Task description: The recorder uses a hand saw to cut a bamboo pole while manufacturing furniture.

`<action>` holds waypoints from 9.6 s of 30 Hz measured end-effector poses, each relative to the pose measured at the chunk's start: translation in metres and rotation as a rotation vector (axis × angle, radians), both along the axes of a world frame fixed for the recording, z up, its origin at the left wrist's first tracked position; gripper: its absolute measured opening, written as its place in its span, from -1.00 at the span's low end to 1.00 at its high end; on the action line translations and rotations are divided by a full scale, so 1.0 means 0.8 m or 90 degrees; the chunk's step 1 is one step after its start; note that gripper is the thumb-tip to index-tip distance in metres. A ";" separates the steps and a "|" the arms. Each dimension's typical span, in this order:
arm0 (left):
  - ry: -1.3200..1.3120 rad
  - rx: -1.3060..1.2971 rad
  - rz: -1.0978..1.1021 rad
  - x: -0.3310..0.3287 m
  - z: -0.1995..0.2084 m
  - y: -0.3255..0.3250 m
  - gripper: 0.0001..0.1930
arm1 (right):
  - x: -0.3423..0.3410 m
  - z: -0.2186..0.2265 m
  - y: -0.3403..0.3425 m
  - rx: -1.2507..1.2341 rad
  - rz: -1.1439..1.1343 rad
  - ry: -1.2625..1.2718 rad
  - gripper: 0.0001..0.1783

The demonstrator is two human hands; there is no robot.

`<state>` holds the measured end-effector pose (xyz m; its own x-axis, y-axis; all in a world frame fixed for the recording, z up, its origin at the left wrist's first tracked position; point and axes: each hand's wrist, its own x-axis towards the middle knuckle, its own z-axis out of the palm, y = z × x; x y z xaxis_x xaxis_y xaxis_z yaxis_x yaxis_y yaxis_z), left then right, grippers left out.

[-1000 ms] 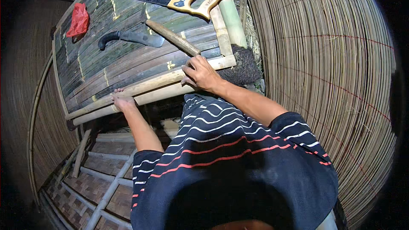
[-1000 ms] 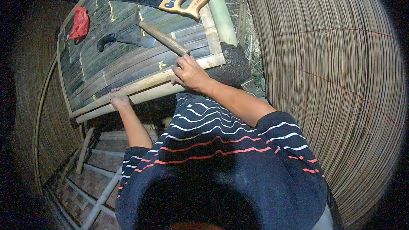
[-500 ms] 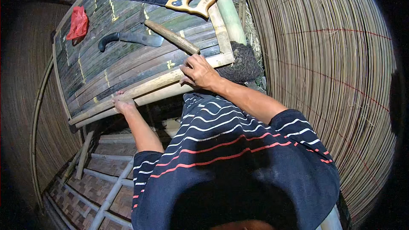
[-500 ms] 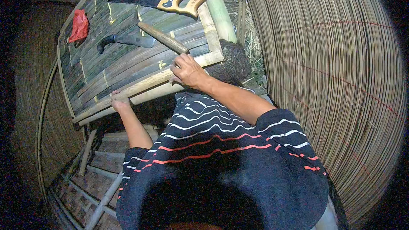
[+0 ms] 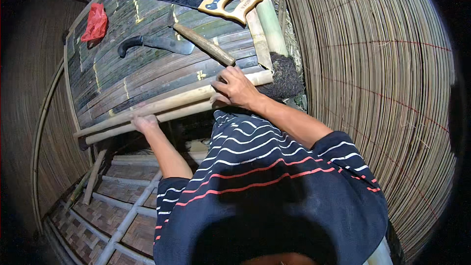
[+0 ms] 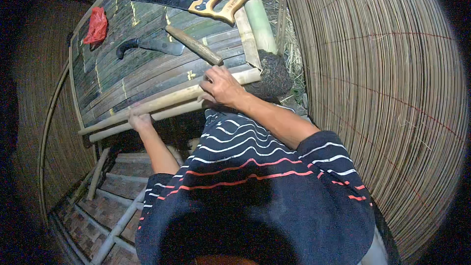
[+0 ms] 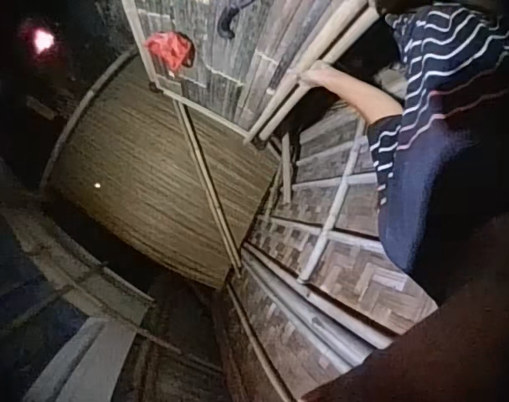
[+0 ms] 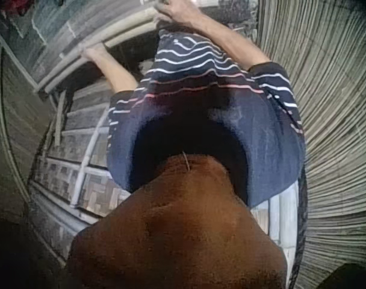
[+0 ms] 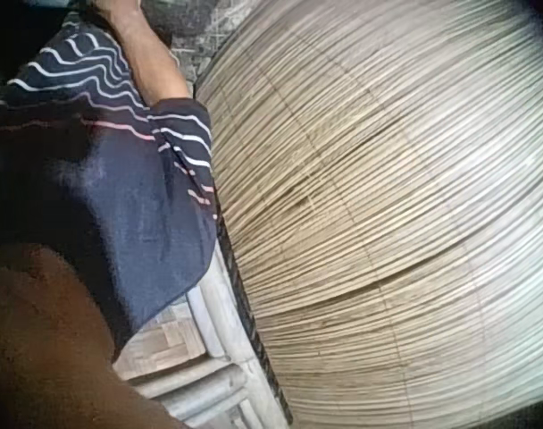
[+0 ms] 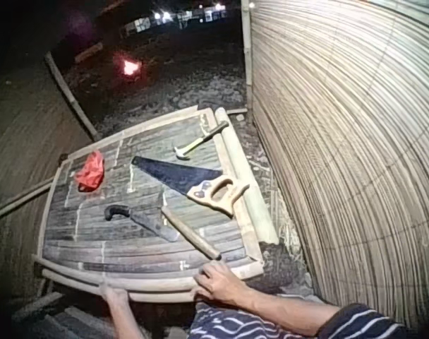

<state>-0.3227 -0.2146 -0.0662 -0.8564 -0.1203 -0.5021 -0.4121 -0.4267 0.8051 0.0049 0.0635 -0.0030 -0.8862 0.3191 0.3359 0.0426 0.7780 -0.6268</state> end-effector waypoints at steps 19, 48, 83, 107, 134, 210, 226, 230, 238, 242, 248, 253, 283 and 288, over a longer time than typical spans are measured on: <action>0.052 0.022 0.263 0.040 0.026 -0.002 -0.67 | 0.005 0.055 0.225 0.389 0.493 -0.400 -0.58; 0.052 0.004 0.297 0.056 -0.026 -0.036 -0.58 | -0.065 0.079 0.224 0.218 0.624 -0.728 -0.45; -0.032 -0.094 0.342 0.039 0.032 0.081 -0.61 | -0.048 0.066 0.227 0.108 0.553 -0.573 -0.59; -0.047 -0.199 0.331 0.036 0.036 0.107 -0.47 | -0.028 0.036 0.235 0.103 0.483 -0.521 -0.56; 0.881 -0.648 -0.720 0.260 0.072 0.218 -0.48 | 0.102 0.014 0.053 0.207 -0.079 -0.205 -0.21; 1.026 -0.561 -0.868 0.234 0.047 0.188 -0.44 | 0.066 -0.019 0.043 0.196 -0.064 -0.108 -0.59; 1.094 -0.558 -0.861 0.231 0.029 0.188 -0.48 | 0.064 -0.027 0.043 0.287 -0.062 -0.130 -0.79; 1.073 -0.548 -0.883 0.231 0.035 0.190 -0.50 | 0.072 -0.023 0.040 0.204 -0.076 -0.117 -0.73; 1.051 -0.557 -0.884 0.224 0.042 0.187 -0.45 | 0.144 0.039 0.059 0.044 -0.345 -0.021 -0.68; 1.043 -0.555 -0.891 0.227 0.047 0.191 -0.45 | 0.171 0.038 0.103 0.035 -0.421 -0.078 -0.72; 1.021 -0.539 -0.878 0.230 0.056 0.194 -0.44 | 0.142 0.032 0.113 0.003 -0.328 -0.117 -0.64; 0.744 -0.374 -0.819 0.248 0.165 0.225 -0.68 | 0.121 0.002 0.096 0.054 -0.418 -0.093 -0.65; 0.733 -0.139 -0.601 0.255 0.391 0.241 -0.86 | 0.130 -0.027 0.100 0.073 -0.452 -0.092 -0.70; 0.444 -0.348 -0.565 0.236 0.244 0.187 -0.85 | 0.118 -0.015 0.104 0.078 -0.455 -0.064 -0.73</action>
<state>-0.1341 -0.0651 0.1287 -0.8114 0.5840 0.0234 0.1985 0.2377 0.9508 0.0995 0.1466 -0.0148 -0.5040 0.7963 0.3346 0.6187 0.6031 -0.5034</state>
